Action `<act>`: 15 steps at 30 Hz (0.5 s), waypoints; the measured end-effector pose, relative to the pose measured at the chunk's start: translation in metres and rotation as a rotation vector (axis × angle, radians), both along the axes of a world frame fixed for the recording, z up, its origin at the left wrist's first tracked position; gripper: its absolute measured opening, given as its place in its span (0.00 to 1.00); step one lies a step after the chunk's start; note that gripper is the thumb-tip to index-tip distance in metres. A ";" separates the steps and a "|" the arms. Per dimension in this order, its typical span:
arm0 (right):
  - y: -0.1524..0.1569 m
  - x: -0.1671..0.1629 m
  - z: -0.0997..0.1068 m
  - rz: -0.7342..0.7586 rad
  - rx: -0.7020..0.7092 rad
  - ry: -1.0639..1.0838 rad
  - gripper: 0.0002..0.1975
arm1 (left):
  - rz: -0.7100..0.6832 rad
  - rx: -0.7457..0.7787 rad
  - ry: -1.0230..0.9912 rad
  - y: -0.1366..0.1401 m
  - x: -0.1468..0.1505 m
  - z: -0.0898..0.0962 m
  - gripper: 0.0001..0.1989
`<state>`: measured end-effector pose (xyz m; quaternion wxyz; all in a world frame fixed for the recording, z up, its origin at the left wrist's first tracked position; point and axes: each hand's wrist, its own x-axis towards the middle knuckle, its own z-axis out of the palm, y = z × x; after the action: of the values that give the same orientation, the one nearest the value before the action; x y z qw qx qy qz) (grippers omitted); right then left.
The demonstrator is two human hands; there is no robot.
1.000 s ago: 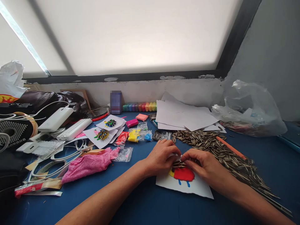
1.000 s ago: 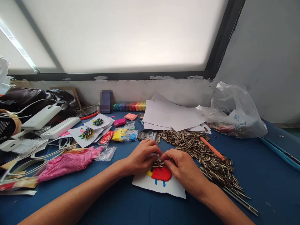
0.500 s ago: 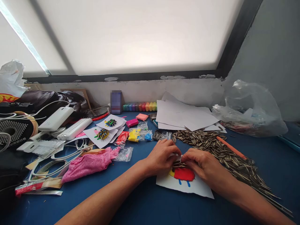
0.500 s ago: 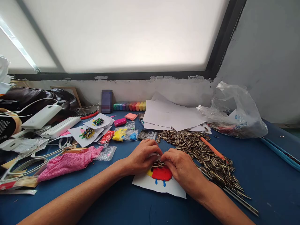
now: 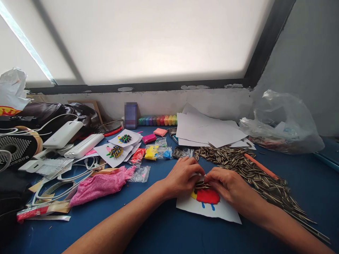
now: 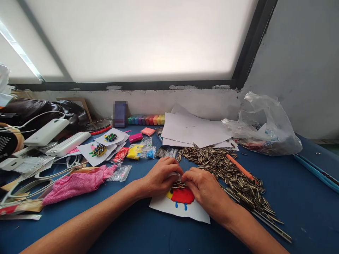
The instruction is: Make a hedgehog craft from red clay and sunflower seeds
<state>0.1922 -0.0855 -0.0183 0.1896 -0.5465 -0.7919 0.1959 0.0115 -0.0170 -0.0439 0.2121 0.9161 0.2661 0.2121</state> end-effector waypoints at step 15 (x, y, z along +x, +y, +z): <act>-0.001 0.000 0.003 -0.044 -0.033 0.038 0.11 | -0.004 0.011 -0.009 0.000 -0.001 -0.001 0.09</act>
<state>0.1919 -0.0861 -0.0151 0.1999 -0.5629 -0.7726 0.2150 0.0109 -0.0169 -0.0446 0.2086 0.9168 0.2620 0.2173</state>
